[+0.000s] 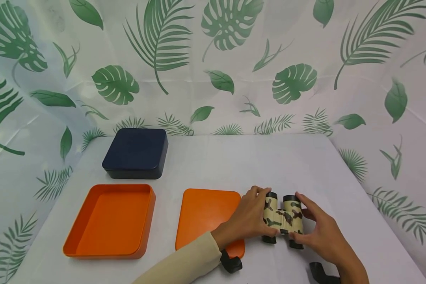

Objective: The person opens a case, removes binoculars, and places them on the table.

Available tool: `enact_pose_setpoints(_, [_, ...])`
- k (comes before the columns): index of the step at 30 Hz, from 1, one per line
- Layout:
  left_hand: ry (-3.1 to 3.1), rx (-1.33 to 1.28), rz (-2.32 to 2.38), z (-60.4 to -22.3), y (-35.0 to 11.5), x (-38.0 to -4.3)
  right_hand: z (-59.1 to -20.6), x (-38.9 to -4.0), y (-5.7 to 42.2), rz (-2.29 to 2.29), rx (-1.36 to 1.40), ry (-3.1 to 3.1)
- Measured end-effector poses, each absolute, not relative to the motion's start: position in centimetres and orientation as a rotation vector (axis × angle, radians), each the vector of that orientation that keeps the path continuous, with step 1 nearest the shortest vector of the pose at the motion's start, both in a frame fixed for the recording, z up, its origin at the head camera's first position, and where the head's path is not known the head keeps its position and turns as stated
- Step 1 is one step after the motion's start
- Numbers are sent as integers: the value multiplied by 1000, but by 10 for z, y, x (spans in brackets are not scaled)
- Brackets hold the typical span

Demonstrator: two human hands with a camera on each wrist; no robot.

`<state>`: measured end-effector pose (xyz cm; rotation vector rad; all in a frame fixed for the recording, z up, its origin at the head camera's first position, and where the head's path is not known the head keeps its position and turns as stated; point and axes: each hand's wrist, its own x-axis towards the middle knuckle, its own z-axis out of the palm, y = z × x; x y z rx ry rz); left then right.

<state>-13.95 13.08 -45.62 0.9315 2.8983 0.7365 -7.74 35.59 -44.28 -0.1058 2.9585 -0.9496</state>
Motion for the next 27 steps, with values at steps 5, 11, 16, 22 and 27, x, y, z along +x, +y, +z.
enact_pose_setpoints(5, [2870,912,748,-457,131,-141,-445,-81,359,-929,-52,2885])
enact_pose_setpoints(11, [2860,911,731,-457,131,-144,-445,-86,360,-865,-21,2846])
enact_pose_setpoints(16, [2873,920,674,-456,128,-144,-443,-86,361,-824,-49,2859])
enact_pose_setpoints(22, [2897,954,616,-450,120,-145,-438,-85,358,-836,-174,2960])
enact_pose_setpoints(27, [2935,955,615,-440,107,-144,-426,-89,345,-802,-248,3103])
